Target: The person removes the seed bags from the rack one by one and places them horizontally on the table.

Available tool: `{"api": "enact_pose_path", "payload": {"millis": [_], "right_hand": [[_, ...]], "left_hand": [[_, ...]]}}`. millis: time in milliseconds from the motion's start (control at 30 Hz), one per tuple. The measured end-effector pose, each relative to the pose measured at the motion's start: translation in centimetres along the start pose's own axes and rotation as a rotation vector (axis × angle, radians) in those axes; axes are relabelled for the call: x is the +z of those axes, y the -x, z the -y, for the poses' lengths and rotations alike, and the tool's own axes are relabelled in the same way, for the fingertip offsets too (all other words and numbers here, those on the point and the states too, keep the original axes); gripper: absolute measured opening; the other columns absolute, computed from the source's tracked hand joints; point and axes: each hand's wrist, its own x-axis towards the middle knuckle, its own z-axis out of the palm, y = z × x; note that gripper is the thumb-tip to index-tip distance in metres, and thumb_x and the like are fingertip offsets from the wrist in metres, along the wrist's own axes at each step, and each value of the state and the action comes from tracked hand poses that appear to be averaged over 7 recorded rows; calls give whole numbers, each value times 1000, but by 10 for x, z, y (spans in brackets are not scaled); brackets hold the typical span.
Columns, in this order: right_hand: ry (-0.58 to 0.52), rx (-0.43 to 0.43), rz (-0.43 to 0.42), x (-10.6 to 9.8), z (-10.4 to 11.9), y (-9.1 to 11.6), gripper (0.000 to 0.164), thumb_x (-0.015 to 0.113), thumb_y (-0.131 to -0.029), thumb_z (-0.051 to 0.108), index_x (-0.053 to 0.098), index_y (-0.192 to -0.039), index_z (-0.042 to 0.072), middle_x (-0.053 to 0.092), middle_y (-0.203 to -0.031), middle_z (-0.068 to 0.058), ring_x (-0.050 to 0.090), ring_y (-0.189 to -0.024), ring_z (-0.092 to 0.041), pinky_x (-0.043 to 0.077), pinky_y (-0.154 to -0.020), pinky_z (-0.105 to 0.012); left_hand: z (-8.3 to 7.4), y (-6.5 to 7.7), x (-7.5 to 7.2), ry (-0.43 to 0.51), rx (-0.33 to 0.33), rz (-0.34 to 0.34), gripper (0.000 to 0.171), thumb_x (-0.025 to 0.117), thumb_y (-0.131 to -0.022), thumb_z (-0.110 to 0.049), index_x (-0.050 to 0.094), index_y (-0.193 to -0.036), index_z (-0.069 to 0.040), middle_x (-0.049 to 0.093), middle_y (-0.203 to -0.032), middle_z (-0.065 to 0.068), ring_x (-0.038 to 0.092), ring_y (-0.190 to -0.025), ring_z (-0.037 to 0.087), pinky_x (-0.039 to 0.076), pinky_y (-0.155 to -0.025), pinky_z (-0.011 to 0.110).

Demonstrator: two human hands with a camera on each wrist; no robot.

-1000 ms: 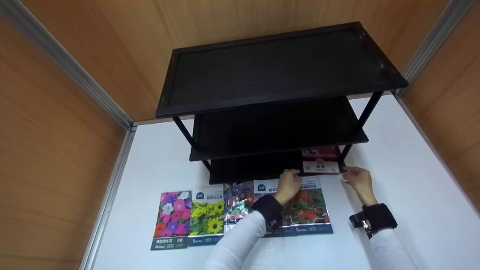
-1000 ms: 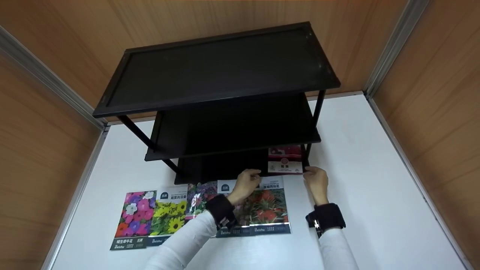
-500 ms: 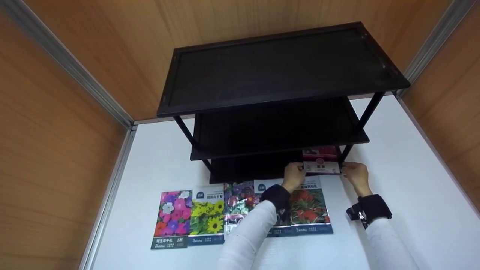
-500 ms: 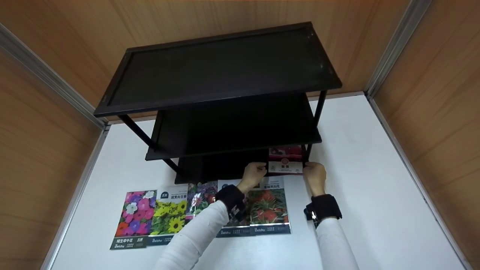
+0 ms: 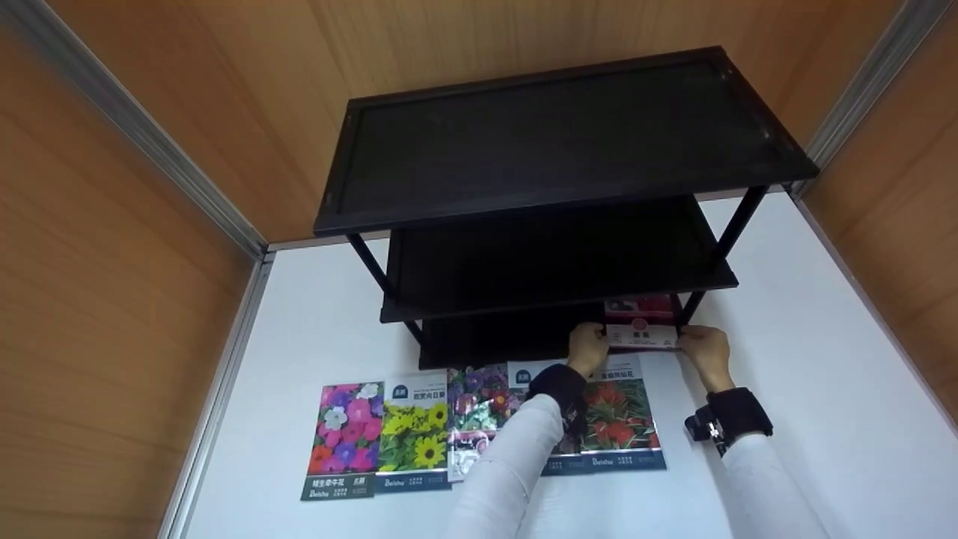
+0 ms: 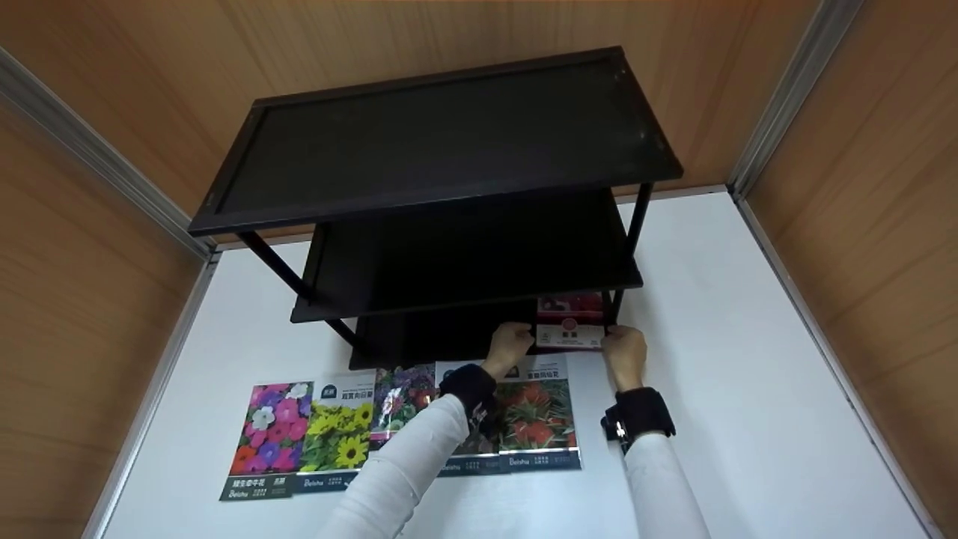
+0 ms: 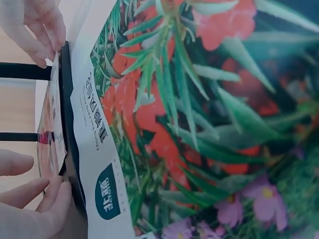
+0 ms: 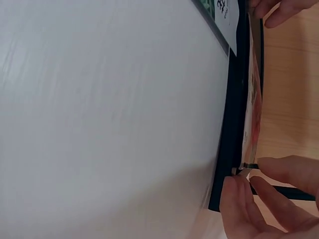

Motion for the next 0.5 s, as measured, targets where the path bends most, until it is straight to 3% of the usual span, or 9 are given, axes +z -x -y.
{"api": "enact_pose_path", "payload": {"millis": [100,167,233,367,500], "right_hand": [[-3,7,-5,0,0,0,30,49,-72,-12,52,-99,-24,53,-96,-40,50,-49,8,42,-48,-9],[1,27,1,0,-1,-2,31,49,-72,-12,51,-100,-24,52,-97,-40,51,-49,6,45,-49,-12],[22,23,-4,0,-9,-6,30,50,-73,-11,52,-100,-23,53,-97,-39,54,-51,4,47,-52,-16],[47,25,-2,1,-9,-7,30,52,-73,-10,53,-99,-23,53,-97,-38,53,-52,5,45,-52,-13],[65,26,9,0,-9,-7,30,53,-73,-9,53,-100,-23,53,-99,-38,53,-53,4,42,-51,-10]], "left_hand": [[53,-36,52,-32,-42,-16,27,50,-86,-20,61,-110,-12,62,-88,-2,57,-70,9,46,-67,24],[87,-56,84,-69,-12,-48,27,50,-84,-19,62,-108,-13,61,-80,-4,51,-56,8,46,-64,23],[113,-72,107,-68,-15,-35,27,49,-86,-22,61,-109,-18,61,-81,-7,45,-50,6,45,-66,23],[129,-84,125,-119,15,-58,26,49,-84,-21,63,-106,-20,62,-98,-6,56,-73,8,46,-75,25],[141,-94,138,-143,43,-102,25,50,-82,-20,66,-101,-19,62,-99,-5,57,-91,12,46,-76,25]]}}
